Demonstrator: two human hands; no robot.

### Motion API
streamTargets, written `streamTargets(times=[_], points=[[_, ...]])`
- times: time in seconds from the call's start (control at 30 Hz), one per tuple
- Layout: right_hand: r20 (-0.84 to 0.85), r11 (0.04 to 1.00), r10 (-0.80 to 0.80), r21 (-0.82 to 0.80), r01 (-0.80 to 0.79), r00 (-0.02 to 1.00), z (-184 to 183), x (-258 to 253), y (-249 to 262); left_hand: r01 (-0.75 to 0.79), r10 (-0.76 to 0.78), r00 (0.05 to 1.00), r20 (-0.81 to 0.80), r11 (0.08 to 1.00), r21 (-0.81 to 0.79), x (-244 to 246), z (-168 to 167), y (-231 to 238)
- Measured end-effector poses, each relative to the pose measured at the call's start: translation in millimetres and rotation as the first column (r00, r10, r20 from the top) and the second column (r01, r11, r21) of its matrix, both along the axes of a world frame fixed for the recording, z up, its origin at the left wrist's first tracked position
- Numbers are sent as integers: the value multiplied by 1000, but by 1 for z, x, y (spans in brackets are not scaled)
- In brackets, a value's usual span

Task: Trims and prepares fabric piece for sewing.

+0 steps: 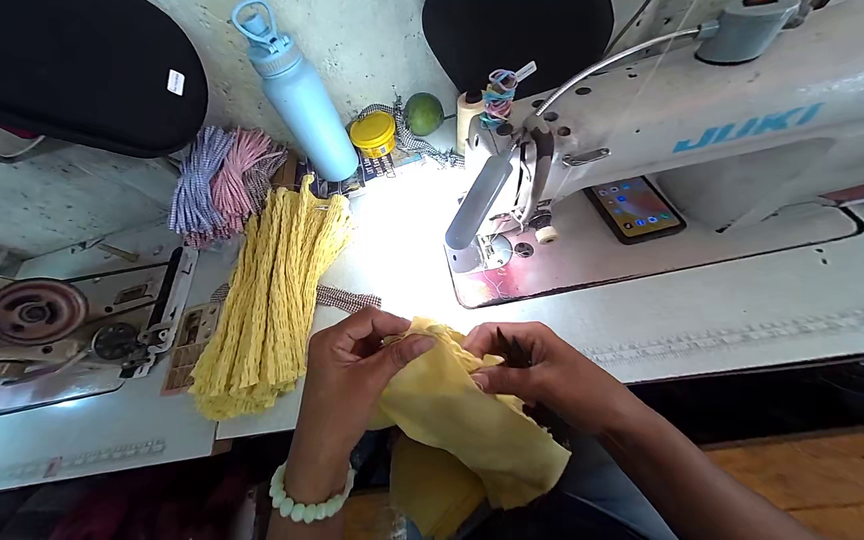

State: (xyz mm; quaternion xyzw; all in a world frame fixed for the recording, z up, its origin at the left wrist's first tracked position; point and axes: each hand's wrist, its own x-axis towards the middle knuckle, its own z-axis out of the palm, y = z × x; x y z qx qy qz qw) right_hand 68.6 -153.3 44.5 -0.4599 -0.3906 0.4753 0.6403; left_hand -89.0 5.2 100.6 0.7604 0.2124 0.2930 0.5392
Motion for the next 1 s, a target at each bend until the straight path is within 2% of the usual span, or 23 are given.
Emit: streamTargets(times=[0.13, 0.2, 0.3, 0.33, 0.43, 0.5, 0.57, 0.63, 0.7, 0.73, 0.8, 0.87, 0.93, 1.0], points=[[98, 977, -194, 105, 184, 976, -2, -3, -2, -2, 6, 999, 49, 997, -73, -2, -4, 0], [133, 968, -211, 163, 189, 968, -3, -6, -4, -5, 14, 997, 80, 994, -108, -2, -6, 0], [279, 950, -266, 240, 202, 922, -5, -14, -5, -29, 40, 995, 89, 991, -127, 0, -6, -3], [356, 933, -329, 266, 243, 875, -6, -18, -4, -32, 44, 995, 91, 992, -125, 0, -6, -4], [548, 840, -542, 376, 392, 637, -5, -22, -3, -30, 42, 993, 109, 993, -115, 0, -6, -7], [574, 807, -590, 406, 428, 568, -4, -17, -3, -38, 51, 992, 116, 993, -112, 0, -7, -9], [593, 846, -534, 377, 378, 603, -5, -9, -2, -22, 34, 991, 128, 995, -95, -2, -7, -10], [557, 930, -358, 279, 238, 749, -6, 2, -2, 23, -17, 993, 114, 999, -49, -4, -6, -9], [400, 973, -178, 211, 98, 899, -7, 5, -3, 65, -66, 996, 58, 998, 20, -4, 0, -5], [318, 979, -118, 194, 58, 941, -7, 2, -4, 77, -78, 997, 12, 995, 59, -2, 4, -2], [188, 984, -116, 154, 87, 975, -11, -7, -9, 96, -76, 987, -141, 985, 141, 11, 11, 6], [174, 956, -290, 98, 276, 941, -20, -14, -12, 121, -45, 942, -333, 970, 212, 38, 8, 15], [319, 884, -455, 54, 464, 831, -34, -15, -12, 182, -59, 877, -477, 959, 216, 73, -11, 21], [508, 818, -504, 20, 575, 698, -48, -10, -12, 264, -121, 820, -559, 947, 182, 105, -41, 21]])
